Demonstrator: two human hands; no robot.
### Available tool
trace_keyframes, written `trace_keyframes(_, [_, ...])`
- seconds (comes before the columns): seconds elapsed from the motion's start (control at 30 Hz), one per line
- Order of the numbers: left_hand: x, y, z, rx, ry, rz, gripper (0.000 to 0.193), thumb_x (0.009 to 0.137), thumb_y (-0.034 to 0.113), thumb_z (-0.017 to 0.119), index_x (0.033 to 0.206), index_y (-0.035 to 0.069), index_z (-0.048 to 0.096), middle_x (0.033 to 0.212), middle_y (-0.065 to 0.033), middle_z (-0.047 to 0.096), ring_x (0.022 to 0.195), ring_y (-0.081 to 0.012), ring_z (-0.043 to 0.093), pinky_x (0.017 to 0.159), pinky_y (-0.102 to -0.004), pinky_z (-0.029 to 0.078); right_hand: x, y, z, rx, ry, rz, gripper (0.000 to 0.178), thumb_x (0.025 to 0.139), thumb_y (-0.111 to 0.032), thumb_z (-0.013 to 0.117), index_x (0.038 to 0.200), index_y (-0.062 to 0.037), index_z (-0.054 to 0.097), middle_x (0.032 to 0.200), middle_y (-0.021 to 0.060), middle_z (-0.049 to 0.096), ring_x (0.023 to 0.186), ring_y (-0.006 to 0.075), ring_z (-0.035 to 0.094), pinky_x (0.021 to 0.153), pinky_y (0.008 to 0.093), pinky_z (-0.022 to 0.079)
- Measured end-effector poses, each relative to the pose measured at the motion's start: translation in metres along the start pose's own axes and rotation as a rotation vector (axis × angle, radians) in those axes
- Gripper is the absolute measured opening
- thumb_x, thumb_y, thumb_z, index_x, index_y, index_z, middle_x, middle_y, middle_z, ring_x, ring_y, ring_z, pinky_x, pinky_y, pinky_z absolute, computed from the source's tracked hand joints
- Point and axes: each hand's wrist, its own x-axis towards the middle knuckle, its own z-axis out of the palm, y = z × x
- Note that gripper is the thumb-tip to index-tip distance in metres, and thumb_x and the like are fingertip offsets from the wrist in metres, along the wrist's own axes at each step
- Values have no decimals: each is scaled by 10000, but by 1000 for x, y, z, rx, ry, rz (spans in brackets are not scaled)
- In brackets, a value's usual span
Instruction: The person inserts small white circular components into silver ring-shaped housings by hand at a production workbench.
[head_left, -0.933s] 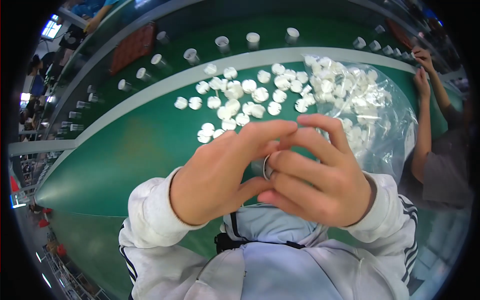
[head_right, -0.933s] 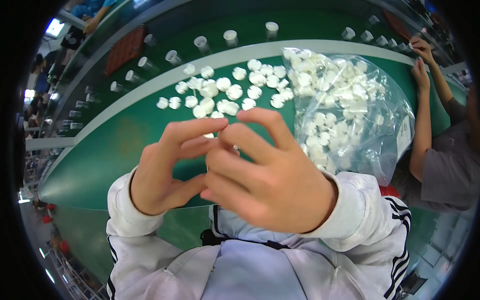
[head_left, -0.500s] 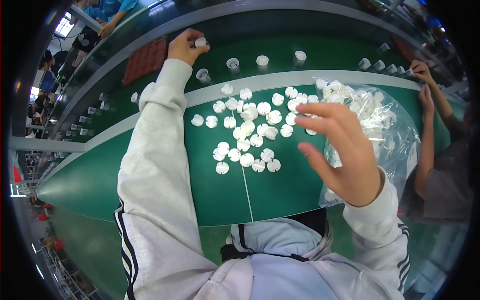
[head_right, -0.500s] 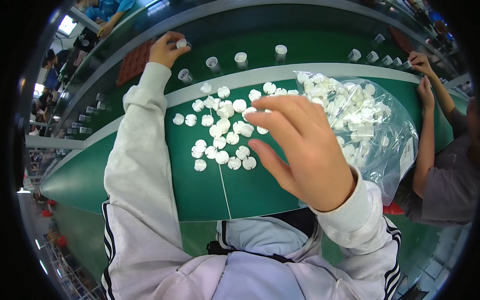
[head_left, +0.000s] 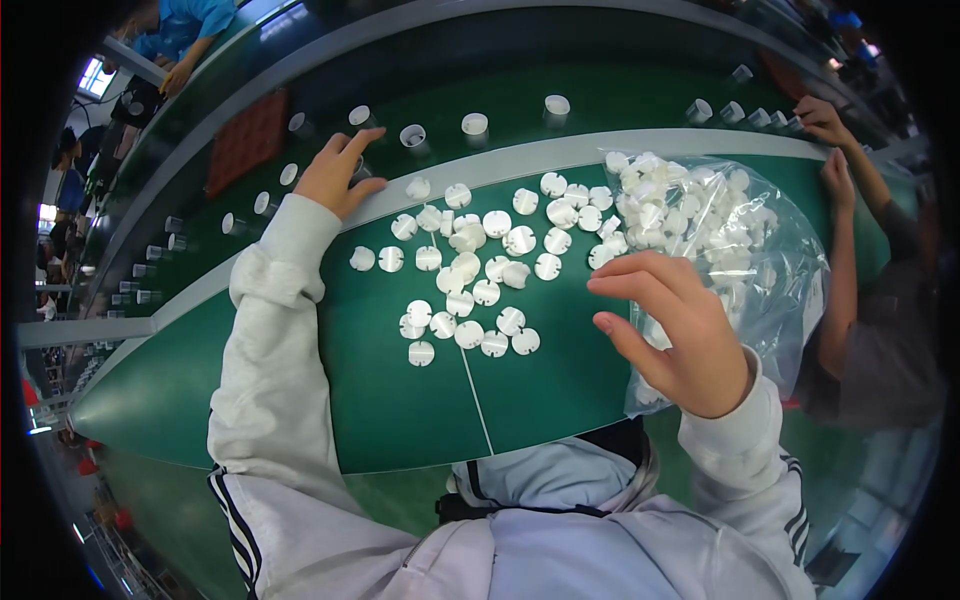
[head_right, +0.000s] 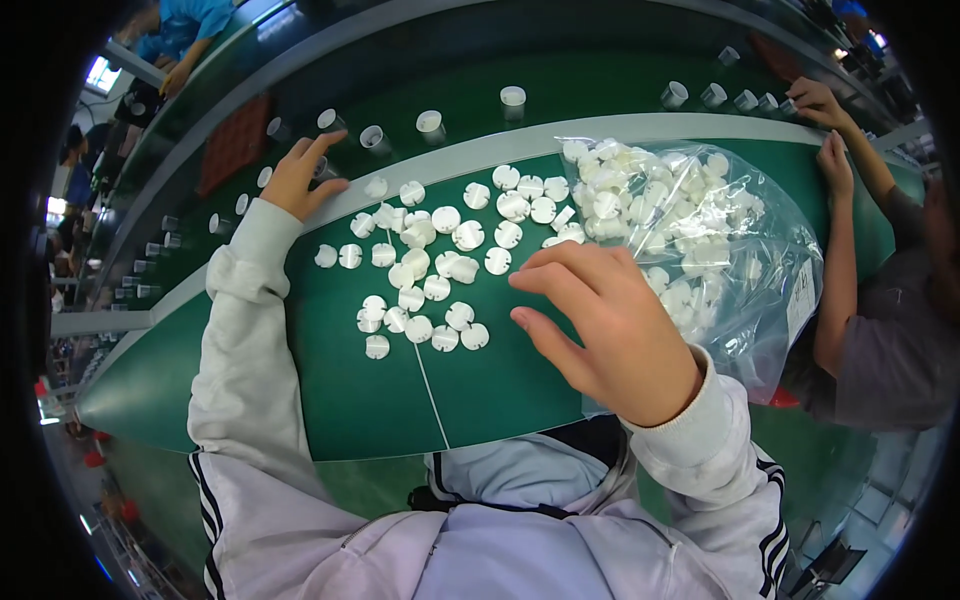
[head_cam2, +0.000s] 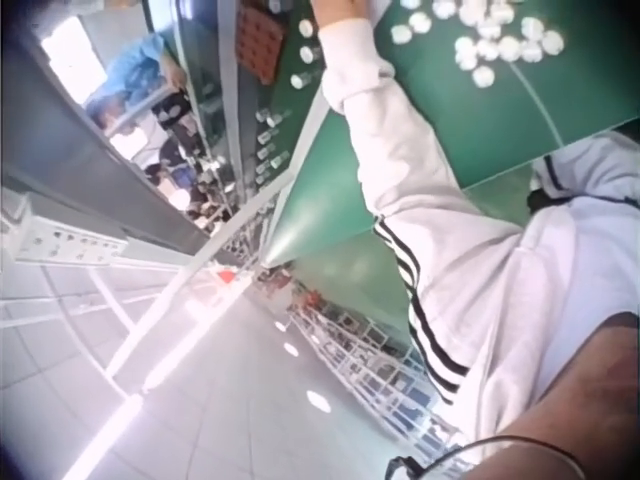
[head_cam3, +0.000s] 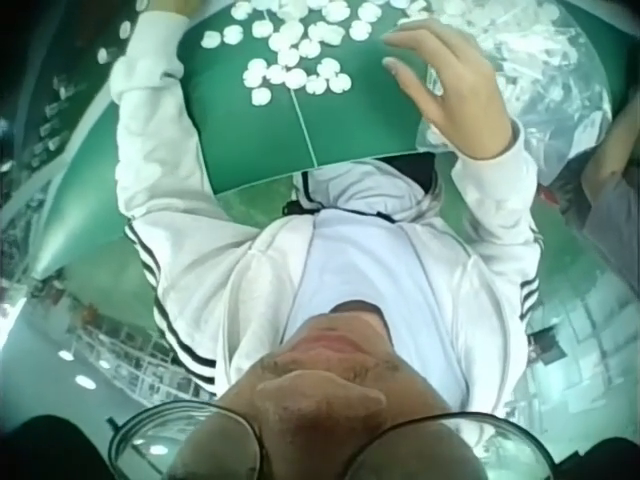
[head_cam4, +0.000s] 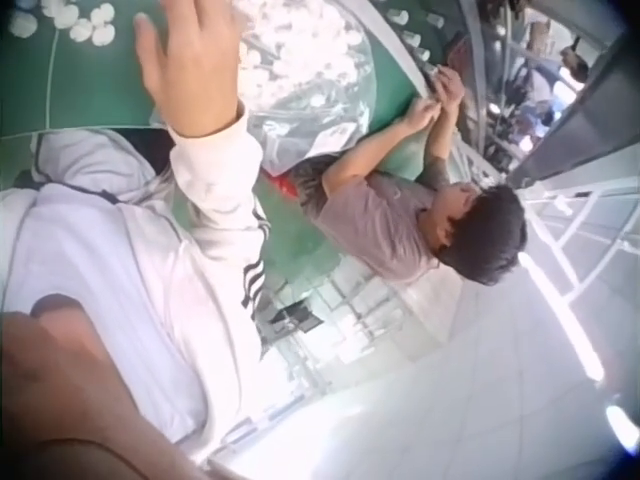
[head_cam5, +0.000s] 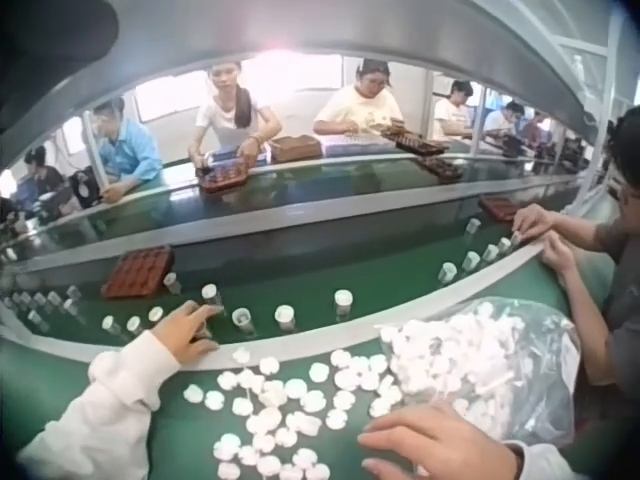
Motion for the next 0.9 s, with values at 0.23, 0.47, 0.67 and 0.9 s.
trace_keyframes(0.23, [22, 14, 12, -143, 38, 168, 508, 808, 107, 784, 1274, 190, 601, 1101, -153, 632, 1025, -349, 649, 904, -426, 535, 4, 8, 14, -58, -19, 2, 251, 826, -61, 729, 1063, -40, 652, 1045, 105, 653, 962, 300, 624, 820, 362, 475])
trace_keyframes(0.47, [37, 15, 22, 96, 9, 162, 341, 872, 223, 728, 1201, 230, 640, 1119, -100, 641, 999, -328, 669, 843, -393, 558, -10, 9, 48, -89, -61, -3, 224, 834, -133, 729, 1022, -62, 629, 988, 75, 621, 824, 292, 606, 739, 370, 480])
trace_keyframes(0.67, [-16, 54, -45, -162, 220, 331, 271, 857, 133, 723, 1125, 140, 686, 1038, -94, 659, 868, -315, 662, 751, -363, 531, -24, 19, 46, -24, -41, 55, 251, 805, -56, 730, 1030, -41, 620, 988, 114, 609, 828, 329, 631, 719, 395, 522])
trace_keyframes(0.9, [-158, 83, -48, -228, 126, 201, 379, 773, 0, 774, 1132, 19, 655, 1047, -157, 680, 887, -318, 680, 739, -346, 544, -28, 10, 83, 71, -45, -60, 356, 709, 9, 775, 1021, -44, 611, 1114, 80, 560, 890, 269, 588, 782, 365, 510])
